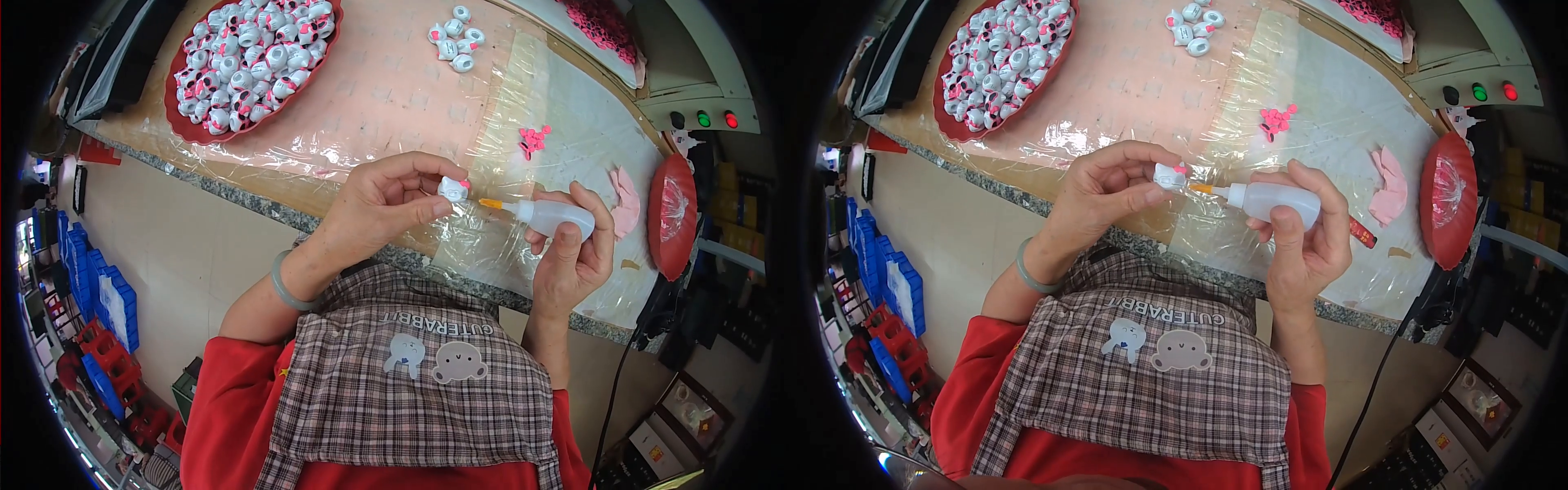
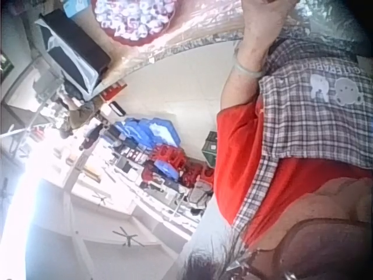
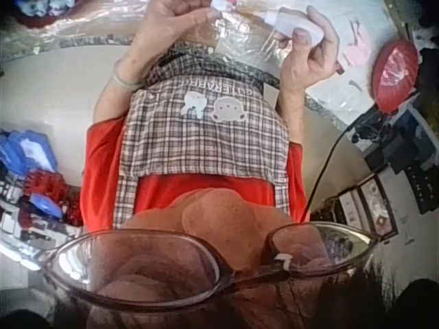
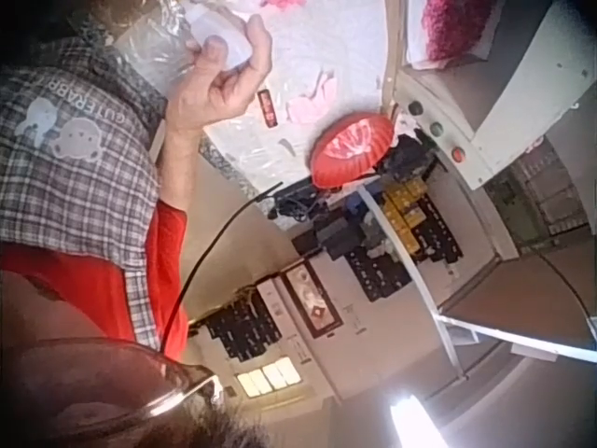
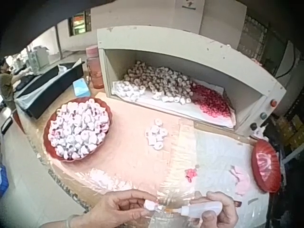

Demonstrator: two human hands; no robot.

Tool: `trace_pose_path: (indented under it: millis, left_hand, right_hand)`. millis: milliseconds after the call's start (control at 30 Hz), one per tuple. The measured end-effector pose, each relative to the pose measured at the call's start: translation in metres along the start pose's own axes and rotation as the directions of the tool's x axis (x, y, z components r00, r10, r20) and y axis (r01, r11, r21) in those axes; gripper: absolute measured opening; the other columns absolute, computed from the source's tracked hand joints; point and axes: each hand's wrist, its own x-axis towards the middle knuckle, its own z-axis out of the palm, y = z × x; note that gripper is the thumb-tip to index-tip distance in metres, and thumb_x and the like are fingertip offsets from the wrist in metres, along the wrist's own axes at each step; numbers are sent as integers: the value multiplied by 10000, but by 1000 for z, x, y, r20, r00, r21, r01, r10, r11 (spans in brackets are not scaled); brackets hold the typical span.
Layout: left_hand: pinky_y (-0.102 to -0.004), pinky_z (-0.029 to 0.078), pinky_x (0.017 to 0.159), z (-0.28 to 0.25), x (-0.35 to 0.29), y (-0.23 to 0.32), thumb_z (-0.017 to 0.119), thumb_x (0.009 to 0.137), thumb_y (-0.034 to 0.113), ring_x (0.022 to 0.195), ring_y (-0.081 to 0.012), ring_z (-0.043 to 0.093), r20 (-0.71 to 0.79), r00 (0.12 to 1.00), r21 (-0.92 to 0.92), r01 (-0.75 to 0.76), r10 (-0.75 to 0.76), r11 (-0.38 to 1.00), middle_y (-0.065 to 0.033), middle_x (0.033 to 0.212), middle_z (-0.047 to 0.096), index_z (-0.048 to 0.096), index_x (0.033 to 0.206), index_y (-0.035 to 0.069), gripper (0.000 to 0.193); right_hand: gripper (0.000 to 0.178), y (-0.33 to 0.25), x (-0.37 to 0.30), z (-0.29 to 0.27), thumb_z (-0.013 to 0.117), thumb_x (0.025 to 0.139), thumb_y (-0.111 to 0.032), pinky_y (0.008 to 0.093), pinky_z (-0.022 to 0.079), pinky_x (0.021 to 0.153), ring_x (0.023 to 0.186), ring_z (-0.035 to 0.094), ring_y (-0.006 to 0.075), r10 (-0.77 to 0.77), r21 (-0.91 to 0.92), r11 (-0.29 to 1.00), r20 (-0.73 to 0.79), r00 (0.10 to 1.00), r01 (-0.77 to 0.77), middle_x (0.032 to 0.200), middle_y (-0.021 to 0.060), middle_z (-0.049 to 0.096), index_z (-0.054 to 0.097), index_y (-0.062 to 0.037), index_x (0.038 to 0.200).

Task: The person picks up a white plastic head and applies glue from a squeeze bottle to its side. They then press a small pink bow onto the glued area and place the completed head into a red tray.

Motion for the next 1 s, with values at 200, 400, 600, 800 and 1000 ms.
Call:
trace_pose_path:
  millis: [200,400,600,800,1000]
  left_hand:
    - [-226,492,835,5,-2,-1,622,842,-26,963,-116,597,-3,1000,7,-8,8,1000,-79,1095,615,601,1142,-25,300]
    - [-230,488,854,6,-1,-6,625,838,-26,978,-125,596,7,999,7,-41,41,999,-76,1095,611,604,1137,-28,300]
    - [-227,494,846,6,0,-10,648,838,-6,943,-105,591,7,999,-23,-41,41,999,-59,1075,621,602,1141,-16,306]
    - [-232,496,845,6,0,-10,656,834,1,939,-109,595,-13,1000,-31,-11,10,999,-64,1060,630,597,1147,-18,320]
    - [-231,496,845,5,0,-10,658,834,3,938,-108,597,-9,1000,-18,-11,11,1000,-63,1062,631,598,1144,-17,317]
  right_hand:
    - [367,0,-5,-3,578,924,-179,201,476,537,650,599,122,-86,-65,994,6,996,87,959,195,658,481,21,1216]
    - [376,2,-8,-5,581,924,-186,202,474,544,650,598,121,-137,-119,983,10,991,137,951,193,660,482,30,1215]
    - [386,3,-10,-6,584,924,-201,205,473,548,647,599,124,-162,-138,977,18,987,163,941,189,662,488,34,1215]
    - [412,1,-11,-3,570,931,-278,231,438,514,620,571,143,-145,-200,969,2,989,143,936,188,649,497,24,1201]
    - [393,3,-10,-3,579,927,-237,216,455,534,634,583,130,-145,-181,973,12,989,145,936,186,657,496,26,1207]
